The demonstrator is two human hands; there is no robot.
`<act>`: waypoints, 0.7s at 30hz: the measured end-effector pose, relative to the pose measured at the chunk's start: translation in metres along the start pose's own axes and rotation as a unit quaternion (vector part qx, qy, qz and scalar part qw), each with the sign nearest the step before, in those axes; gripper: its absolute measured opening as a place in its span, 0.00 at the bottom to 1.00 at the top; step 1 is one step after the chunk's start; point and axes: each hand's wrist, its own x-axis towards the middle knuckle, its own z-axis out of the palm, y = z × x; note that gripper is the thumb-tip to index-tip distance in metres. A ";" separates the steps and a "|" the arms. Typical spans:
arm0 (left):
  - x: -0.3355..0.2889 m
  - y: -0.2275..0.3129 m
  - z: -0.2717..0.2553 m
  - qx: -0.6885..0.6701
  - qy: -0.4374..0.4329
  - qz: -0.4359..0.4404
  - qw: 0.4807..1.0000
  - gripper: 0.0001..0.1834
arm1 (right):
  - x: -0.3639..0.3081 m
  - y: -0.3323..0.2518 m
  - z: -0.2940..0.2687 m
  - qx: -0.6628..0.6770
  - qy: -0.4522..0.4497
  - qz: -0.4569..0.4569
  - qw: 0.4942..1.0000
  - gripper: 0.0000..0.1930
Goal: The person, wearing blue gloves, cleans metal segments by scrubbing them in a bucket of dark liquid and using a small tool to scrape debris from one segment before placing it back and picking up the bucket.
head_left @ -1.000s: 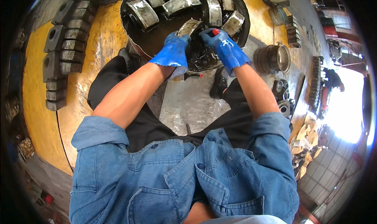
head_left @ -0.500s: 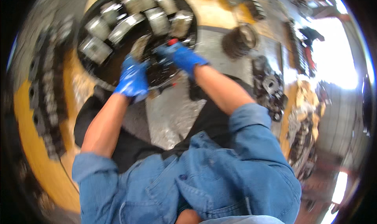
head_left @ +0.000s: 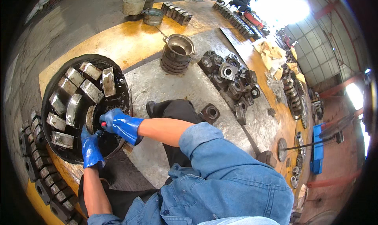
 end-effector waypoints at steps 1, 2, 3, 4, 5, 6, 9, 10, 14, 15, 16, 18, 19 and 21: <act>-0.006 0.012 0.000 -0.032 -0.016 0.002 0.999 0.34 | -0.002 0.000 -0.004 0.039 0.027 0.021 0.999 0.13; -0.014 0.025 0.002 -0.079 -0.034 0.002 0.996 0.35 | 0.007 0.013 0.009 0.076 0.037 0.022 0.996 0.13; -0.021 0.038 0.001 -0.137 -0.048 0.000 0.989 0.35 | 0.010 0.011 0.015 0.118 0.049 0.022 0.992 0.13; -0.022 0.048 0.002 -0.170 -0.060 -0.004 0.984 0.36 | 0.008 0.009 0.019 0.161 0.062 0.025 0.985 0.14; -0.024 0.057 0.003 -0.174 -0.067 -0.008 0.983 0.36 | 0.006 0.012 0.021 0.202 0.076 0.027 0.976 0.14; -0.018 0.047 -0.008 -0.038 -0.044 -0.034 0.998 0.39 | -0.013 -0.008 -0.005 0.341 0.053 -0.025 0.938 0.15; 0.006 -0.020 -0.012 0.051 0.006 -0.003 0.999 0.46 | -0.031 -0.029 -0.015 0.420 0.051 0.053 0.905 0.16; -0.004 0.017 -0.013 0.159 -0.019 0.000 0.987 0.50 | -0.031 -0.019 0.002 0.428 0.059 0.053 0.900 0.16; 0.024 -0.049 -0.007 0.267 -0.010 0.051 0.962 0.55 | -0.028 -0.016 0.023 0.371 0.004 0.058 0.927 0.12; 0.025 -0.048 -0.008 0.275 -0.011 0.049 0.960 0.56 | -0.024 -0.019 0.018 0.275 -0.019 0.033 0.961 0.12; 0.026 -0.048 -0.010 0.281 -0.013 0.046 0.958 0.56 | -0.020 -0.021 0.014 0.176 -0.042 0.007 0.983 0.12; 0.018 -0.039 -0.001 0.283 0.009 0.058 0.957 0.56 | -0.007 -0.012 0.026 0.016 -0.117 -0.031 0.992 0.14; 0.016 -0.033 0.005 0.281 0.018 0.066 0.957 0.56 | -0.006 0.007 0.038 -0.035 -0.089 -0.073 0.993 0.13; 0.010 -0.044 -0.008 0.263 0.036 0.014 0.964 0.55 | -0.003 -0.002 0.037 -0.126 -0.045 -0.186 0.973 0.12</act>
